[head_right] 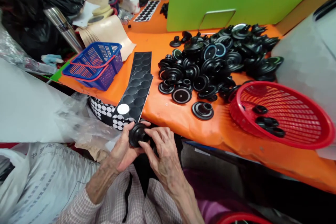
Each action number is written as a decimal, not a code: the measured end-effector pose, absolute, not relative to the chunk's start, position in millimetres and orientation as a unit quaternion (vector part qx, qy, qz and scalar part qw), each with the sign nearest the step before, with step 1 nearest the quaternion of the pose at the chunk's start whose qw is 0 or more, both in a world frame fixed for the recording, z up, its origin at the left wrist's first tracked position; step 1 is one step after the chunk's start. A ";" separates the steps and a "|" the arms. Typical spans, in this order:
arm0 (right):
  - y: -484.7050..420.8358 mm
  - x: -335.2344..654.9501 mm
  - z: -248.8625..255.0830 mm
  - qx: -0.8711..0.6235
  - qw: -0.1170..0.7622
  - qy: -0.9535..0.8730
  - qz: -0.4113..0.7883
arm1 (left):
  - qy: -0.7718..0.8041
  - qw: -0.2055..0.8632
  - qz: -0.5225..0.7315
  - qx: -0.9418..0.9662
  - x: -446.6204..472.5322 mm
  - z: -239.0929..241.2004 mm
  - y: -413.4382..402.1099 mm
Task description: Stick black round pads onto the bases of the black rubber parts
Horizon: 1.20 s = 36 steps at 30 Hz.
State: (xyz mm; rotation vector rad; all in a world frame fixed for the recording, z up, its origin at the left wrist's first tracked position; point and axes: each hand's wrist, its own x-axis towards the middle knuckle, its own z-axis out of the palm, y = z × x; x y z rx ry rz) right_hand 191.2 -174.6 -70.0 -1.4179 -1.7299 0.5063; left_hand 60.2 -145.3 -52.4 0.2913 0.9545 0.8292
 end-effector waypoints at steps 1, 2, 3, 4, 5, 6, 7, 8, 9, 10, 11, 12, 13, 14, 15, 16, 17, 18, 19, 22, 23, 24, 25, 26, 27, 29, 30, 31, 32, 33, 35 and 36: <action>-174.7 190.3 -70.3 -0.566 0.414 -0.689 0.182 | 0.444 0.799 0.383 0.134 59.2 -52.5 -145.7; -174.8 189.4 -70.3 -0.570 0.414 -0.688 0.172 | 0.445 0.798 0.384 0.129 58.1 -52.5 -146.0; -174.9 188.4 -69.9 -0.568 0.415 -0.687 0.180 | 0.447 0.798 0.386 0.120 57.0 -52.4 -146.2; -175.0 187.4 -69.2 -0.557 0.414 -0.690 0.206 | 0.449 0.798 0.387 0.107 55.9 -52.2 -146.3; -175.0 186.5 -68.3 -0.540 0.415 -0.694 0.232 | 0.447 0.800 0.389 0.095 54.8 -51.9 -146.3; -174.8 185.7 -67.4 -0.525 0.419 -0.698 0.246 | 0.444 0.802 0.389 0.088 53.9 -51.6 -146.3; -174.5 185.1 -66.7 -0.520 0.423 -0.701 0.243 | 0.440 0.805 0.389 0.084 53.1 -51.3 -146.4; -174.1 184.5 -66.3 -0.524 0.428 -0.702 0.223 | 0.437 0.807 0.388 0.083 52.5 -51.0 -146.4; -173.6 184.1 -66.2 -0.531 0.432 -0.702 0.197 | 0.434 0.811 0.384 0.084 52.1 -50.7 -146.4; -173.2 183.8 -66.2 -0.539 0.432 -0.699 0.185 | 0.436 0.811 0.381 0.079 51.8 -50.4 -146.4; -172.9 183.6 -66.2 -0.541 0.431 -0.696 0.195 | 0.439 0.813 0.375 0.069 51.6 -50.0 -146.4; -172.7 183.5 -66.2 -0.534 0.428 -0.696 0.218 | 0.440 0.815 0.371 0.055 51.4 -49.6 -146.4; -172.5 183.3 -66.2 -0.522 0.426 -0.698 0.241 | 0.437 0.818 0.371 0.044 51.2 -49.2 -146.2; -172.4 183.1 -66.1 -0.512 0.427 -0.700 0.254 | 0.432 0.820 0.373 0.036 51.0 -48.8 -146.0; -172.3 182.8 -66.1 -0.510 0.430 -0.701 0.251 | 0.428 0.820 0.379 0.031 50.7 -48.3 -145.8; -172.2 182.5 -66.0 -0.514 0.435 -0.700 0.236 | 0.425 0.819 0.383 0.030 50.2 -48.1 -145.6; -171.9 182.1 -65.9 -0.521 0.438 -0.698 0.222 | 0.423 0.820 0.385 0.029 49.7 -48.0 -145.3; -171.7 181.8 -65.8 -0.527 0.436 -0.694 0.224 | 0.424 0.821 0.382 0.024 49.0 -48.1 -145.0; -171.6 181.4 -65.8 -0.527 0.431 -0.692 0.241 | 0.426 0.822 0.376 0.014 48.4 -48.4 -144.6; -171.7 178.6 -68.1 -0.509 0.430 -0.695 0.271 | 0.416 0.829 0.373 -0.014 47.1 -50.1 -143.5; -171.8 176.9 -69.7 -0.507 0.439 -0.696 0.258 | 0.414 0.828 0.378 -0.020 47.0 -50.6 -143.5; -171.8 174.9 -71.6 -0.507 0.449 -0.695 0.241 | 0.416 0.825 0.381 -0.024 46.9 -50.9 -143.7; -171.4 172.7 -73.4 -0.507 0.456 -0.694 0.232 | 0.423 0.820 0.383 -0.032 46.8 -50.9 -144.2; -170.3 170.5 -75.2 -0.504 0.460 -0.694 0.229 | 0.428 0.818 0.382 -0.038 46.6 -50.6 -144.6; -168.3 168.5 -76.7 -0.496 0.463 -0.698 0.229 | 0.429 0.818 0.380 -0.041 46.2 -50.0 -144.7; -161.9 166.1 -78.3 -0.477 0.474 -0.709 0.214 | 0.416 0.827 0.377 -0.025 44.1 -46.5 -142.1; -158.4 165.8 -78.6 -0.470 0.480 -0.711 0.208 | 0.406 0.832 0.379 0.001 41.8 -42.8 -139.0; -155.3 166.2 -79.0 -0.470 0.486 -0.708 0.206 | 0.399 0.832 0.384 0.039 38.2 -37.3 -134.3; -153.3 167.3 -80.0 -0.478 0.490 -0.698 0.212 | 0.398 0.825 0.392 0.086 33.3 -29.9 -127.8; -152.6 169.1 -82.2 -0.493 0.491 -0.682 0.225 | 0.403 0.809 0.405 0.137 26.9 -21.0 -118.9; -155.1 173.4 -92.0 -0.540 0.487 -0.635 0.260 | 0.424 0.754 0.440 0.242 10.4 -0.7 -92.0; -157.7 175.1 -99.6 -0.566 0.478 -0.608 0.284 | 0.442 0.714 0.463 0.283 1.0 9.3 -73.6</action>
